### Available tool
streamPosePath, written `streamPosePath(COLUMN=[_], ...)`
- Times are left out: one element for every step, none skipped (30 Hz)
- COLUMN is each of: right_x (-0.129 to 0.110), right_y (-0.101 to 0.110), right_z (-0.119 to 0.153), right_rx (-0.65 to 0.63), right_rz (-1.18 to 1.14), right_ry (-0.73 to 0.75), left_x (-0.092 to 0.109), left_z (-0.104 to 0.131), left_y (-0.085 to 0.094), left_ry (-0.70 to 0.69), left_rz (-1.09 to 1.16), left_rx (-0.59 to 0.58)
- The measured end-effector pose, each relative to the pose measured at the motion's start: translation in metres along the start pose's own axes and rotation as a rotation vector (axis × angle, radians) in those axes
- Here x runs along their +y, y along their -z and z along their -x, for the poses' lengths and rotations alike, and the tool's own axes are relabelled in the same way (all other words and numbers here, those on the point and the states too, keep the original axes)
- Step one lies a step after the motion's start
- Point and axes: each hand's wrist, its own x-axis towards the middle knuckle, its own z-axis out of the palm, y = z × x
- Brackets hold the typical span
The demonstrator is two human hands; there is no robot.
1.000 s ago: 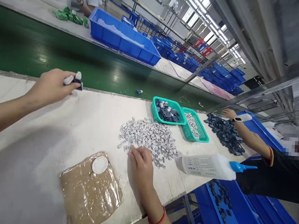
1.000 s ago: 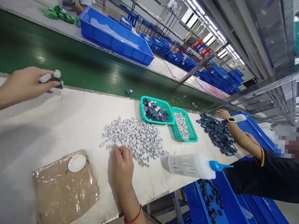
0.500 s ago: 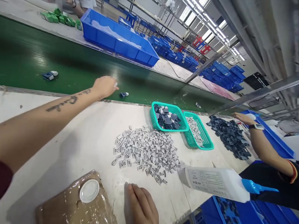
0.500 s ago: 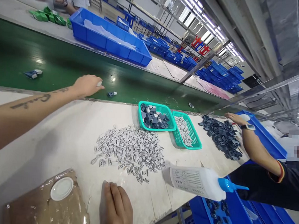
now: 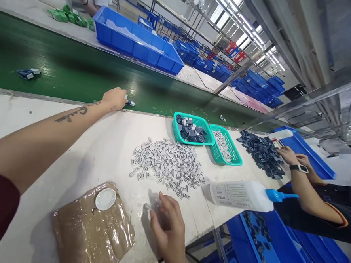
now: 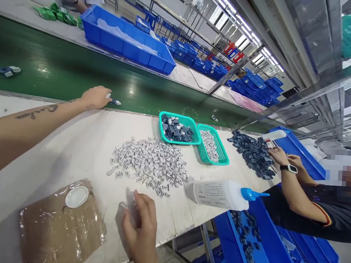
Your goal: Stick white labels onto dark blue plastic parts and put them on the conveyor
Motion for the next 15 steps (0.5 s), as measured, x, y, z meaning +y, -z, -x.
streamPosePath(right_x=[0.002, 0.004, 0.006, 0.008, 0.009, 0.009, 0.009, 0.008, 0.008, 0.006, 0.005, 0.004, 0.004, 0.004, 0.005], right_y=[0.001, 0.001, 0.001, 0.001, 0.0, -0.001, -0.002, -0.002, -0.002, -0.003, -0.002, -0.002, -0.001, -0.001, -0.001], right_z=[-0.002, -0.003, -0.004, -0.005, -0.006, -0.006, -0.006, -0.006, -0.006, -0.006, -0.005, -0.005, -0.005, -0.005, -0.006], right_rx=[-0.007, -0.019, -0.034, -0.05, -0.065, -0.071, -0.07, -0.066, -0.06, -0.057, -0.059, -0.064, -0.072, -0.083, -0.094], right_rz=[-0.026, -0.054, -0.083, -0.108, -0.128, -0.141, -0.145, -0.14, -0.128, -0.113, -0.1, -0.092, -0.09, -0.094, -0.102], right_ry=[-0.022, -0.04, -0.052, -0.06, -0.06, -0.049, -0.026, 0.007, 0.046, 0.084, 0.118, 0.139, 0.145, 0.134, 0.112], left_x=[0.003, 0.007, 0.012, 0.015, 0.017, 0.018, 0.018, 0.016, 0.012, 0.008, 0.003, -0.003, -0.009, -0.015, -0.021], left_z=[0.0, -0.001, -0.002, -0.002, -0.002, -0.001, 0.001, 0.004, 0.008, 0.014, 0.02, 0.028, 0.037, 0.048, 0.061], left_y=[0.0, 0.001, 0.002, 0.004, 0.006, 0.008, 0.011, 0.014, 0.017, 0.021, 0.025, 0.028, 0.033, 0.037, 0.042], left_ry=[-0.02, -0.036, -0.045, -0.045, -0.035, -0.018, 0.002, 0.018, 0.031, 0.045, 0.059, 0.078, 0.098, 0.115, 0.124], left_rz=[-0.001, -0.003, -0.005, -0.006, -0.004, 0.004, 0.022, 0.053, 0.098, 0.158, 0.234, 0.323, 0.42, 0.518, 0.614], left_rx=[-0.018, -0.042, -0.069, -0.092, -0.107, -0.11, -0.104, -0.091, -0.07, -0.049, -0.026, -0.005, 0.013, 0.026, 0.029])
